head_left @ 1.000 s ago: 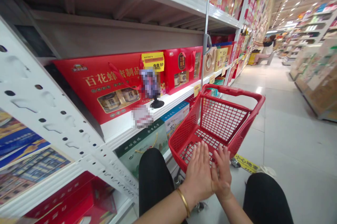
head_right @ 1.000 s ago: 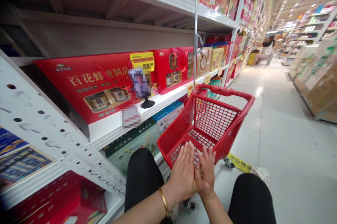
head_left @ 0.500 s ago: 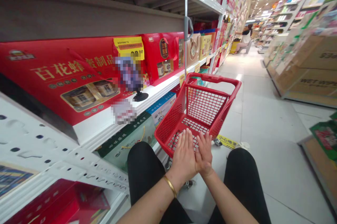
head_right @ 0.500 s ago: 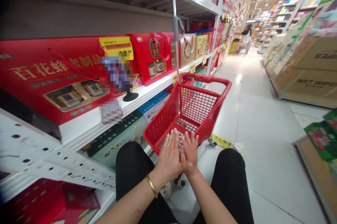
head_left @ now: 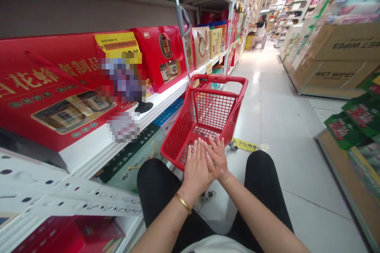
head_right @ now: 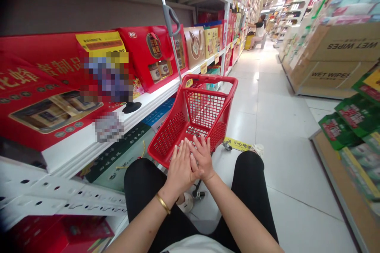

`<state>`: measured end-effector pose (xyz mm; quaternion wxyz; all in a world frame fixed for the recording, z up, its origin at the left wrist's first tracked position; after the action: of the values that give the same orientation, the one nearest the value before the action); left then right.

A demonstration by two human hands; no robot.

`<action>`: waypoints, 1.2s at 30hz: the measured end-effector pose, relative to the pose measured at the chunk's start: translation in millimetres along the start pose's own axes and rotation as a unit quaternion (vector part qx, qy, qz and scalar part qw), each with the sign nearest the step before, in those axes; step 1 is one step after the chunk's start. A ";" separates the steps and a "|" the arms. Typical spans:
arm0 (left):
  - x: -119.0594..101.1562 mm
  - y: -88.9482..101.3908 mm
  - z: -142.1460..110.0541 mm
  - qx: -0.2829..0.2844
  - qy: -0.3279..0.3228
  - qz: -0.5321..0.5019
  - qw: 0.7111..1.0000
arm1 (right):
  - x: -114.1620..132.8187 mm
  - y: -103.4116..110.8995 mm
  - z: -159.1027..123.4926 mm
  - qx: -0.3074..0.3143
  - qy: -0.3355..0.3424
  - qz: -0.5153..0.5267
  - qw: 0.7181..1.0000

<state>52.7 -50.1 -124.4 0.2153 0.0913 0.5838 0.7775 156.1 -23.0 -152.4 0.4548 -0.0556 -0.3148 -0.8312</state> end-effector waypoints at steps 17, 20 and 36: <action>-4.0 9.3 -0.8 -0.033 0.008 -0.024 0.999 | -15.3 14.4 14.8 0.003 -0.023 0.006 1.000; 15.2 13.6 -7.7 -0.017 -0.018 -0.038 0.999 | -22.2 23.1 22.2 0.011 -0.009 0.023 1.000; 18.4 -7.2 8.2 -0.012 0.073 -0.019 0.997 | 22.1 69.3 10.2 -0.058 -0.003 0.100 0.993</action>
<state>41.2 -33.2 -130.7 0.1882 0.0204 0.5903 0.7847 196.2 -60.0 -103.2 0.5305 -0.1156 -0.2599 -0.7986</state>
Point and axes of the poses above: each hand's wrist, its own z-axis towards the middle knuckle, its own y-axis out of the back of the hand, x = y × z, the point moved 6 cm from there along z, towards the middle knuckle, and after that the axes turned 6 degrees about x, right-handed, at the moved point
